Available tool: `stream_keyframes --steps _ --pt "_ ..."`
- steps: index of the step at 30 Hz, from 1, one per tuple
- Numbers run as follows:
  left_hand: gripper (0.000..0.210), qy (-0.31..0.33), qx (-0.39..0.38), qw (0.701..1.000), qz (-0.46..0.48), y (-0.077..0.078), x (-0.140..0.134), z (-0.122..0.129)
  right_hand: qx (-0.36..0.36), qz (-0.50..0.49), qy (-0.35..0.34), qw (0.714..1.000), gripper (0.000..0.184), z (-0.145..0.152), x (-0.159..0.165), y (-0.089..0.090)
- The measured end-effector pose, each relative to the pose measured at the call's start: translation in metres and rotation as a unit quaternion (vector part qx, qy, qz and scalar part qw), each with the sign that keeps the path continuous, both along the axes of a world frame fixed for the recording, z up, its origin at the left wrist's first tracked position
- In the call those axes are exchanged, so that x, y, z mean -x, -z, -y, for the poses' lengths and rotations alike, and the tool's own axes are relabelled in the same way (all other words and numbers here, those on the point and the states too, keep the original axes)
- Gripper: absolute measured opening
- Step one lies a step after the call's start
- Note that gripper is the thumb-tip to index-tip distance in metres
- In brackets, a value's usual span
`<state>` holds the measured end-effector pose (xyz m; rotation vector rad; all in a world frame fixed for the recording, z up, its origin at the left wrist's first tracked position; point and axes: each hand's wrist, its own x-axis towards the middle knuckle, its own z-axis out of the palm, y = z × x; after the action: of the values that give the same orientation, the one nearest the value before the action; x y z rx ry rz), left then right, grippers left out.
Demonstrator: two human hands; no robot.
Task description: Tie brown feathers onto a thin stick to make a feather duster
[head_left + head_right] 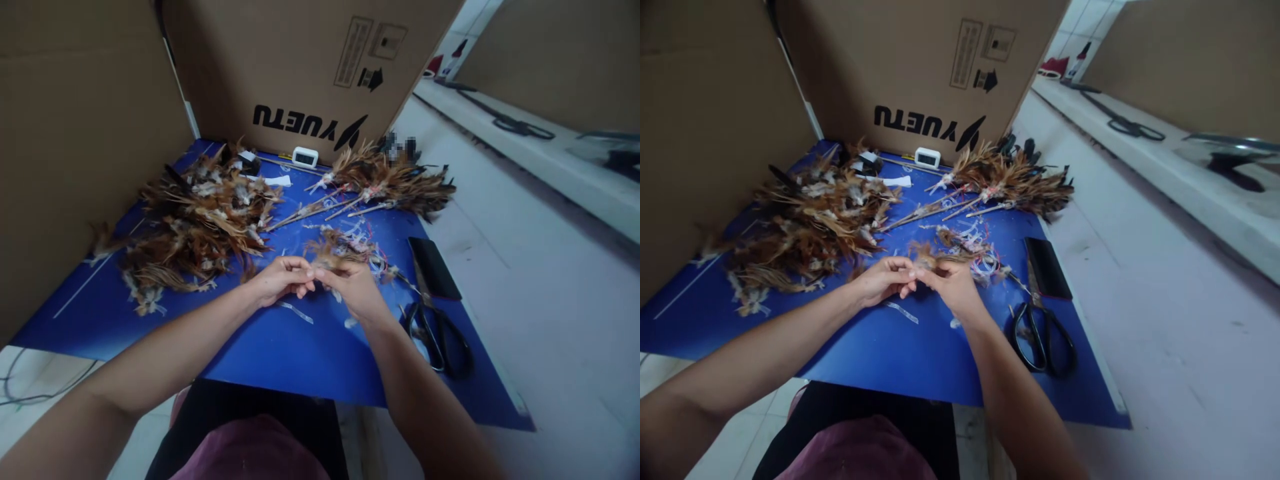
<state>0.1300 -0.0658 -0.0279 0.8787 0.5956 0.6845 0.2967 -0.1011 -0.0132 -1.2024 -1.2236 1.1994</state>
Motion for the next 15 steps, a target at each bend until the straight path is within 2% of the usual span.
stream_keyframes --steps 15 --pt "0.024 0.015 0.022 1.000 0.006 -0.0007 0.0031 -0.0016 -0.011 -0.055 -0.011 0.998 0.023 -0.0005 0.0062 -0.0004"
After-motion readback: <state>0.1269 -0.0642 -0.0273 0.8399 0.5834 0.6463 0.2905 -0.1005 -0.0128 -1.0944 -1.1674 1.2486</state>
